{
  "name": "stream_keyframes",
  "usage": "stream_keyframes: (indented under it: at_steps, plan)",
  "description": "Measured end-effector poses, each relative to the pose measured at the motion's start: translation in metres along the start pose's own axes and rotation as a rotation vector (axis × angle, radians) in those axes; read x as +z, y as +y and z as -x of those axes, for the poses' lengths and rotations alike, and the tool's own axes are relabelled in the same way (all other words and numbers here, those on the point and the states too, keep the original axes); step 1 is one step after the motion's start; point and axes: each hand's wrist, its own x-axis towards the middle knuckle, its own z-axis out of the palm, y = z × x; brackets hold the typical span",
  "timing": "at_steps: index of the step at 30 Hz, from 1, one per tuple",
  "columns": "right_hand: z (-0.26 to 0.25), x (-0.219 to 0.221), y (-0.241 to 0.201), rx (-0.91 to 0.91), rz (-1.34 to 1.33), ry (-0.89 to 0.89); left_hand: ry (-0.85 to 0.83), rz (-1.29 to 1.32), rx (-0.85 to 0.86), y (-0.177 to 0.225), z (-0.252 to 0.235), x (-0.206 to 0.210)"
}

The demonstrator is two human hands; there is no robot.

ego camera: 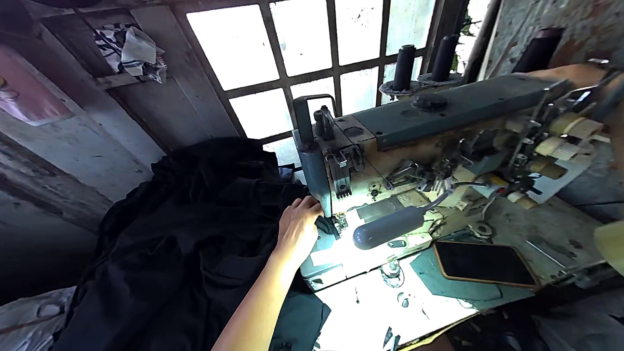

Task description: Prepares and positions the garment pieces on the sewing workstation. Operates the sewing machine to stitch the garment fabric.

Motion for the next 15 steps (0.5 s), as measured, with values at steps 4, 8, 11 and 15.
stream_keyframes:
  at_steps: [4,8,11,15]
  plan:
    - [-0.001,0.003,-0.012,-0.046,0.314,-0.056,-0.099,-0.101,-0.293,-0.023,-0.050,0.005]
    - [0.004,0.004,-0.014,-0.024,0.217,-0.066,-0.040,-0.183,-0.541,-0.069,-0.066,0.008]
    - [0.008,0.015,-0.011,-0.002,0.050,0.126,-0.143,-0.285,-0.537,-0.072,-0.040,0.000]
    - [0.007,0.012,-0.014,0.038,-0.036,0.002,-0.321,-0.361,-0.180,-0.060,0.033,0.011]
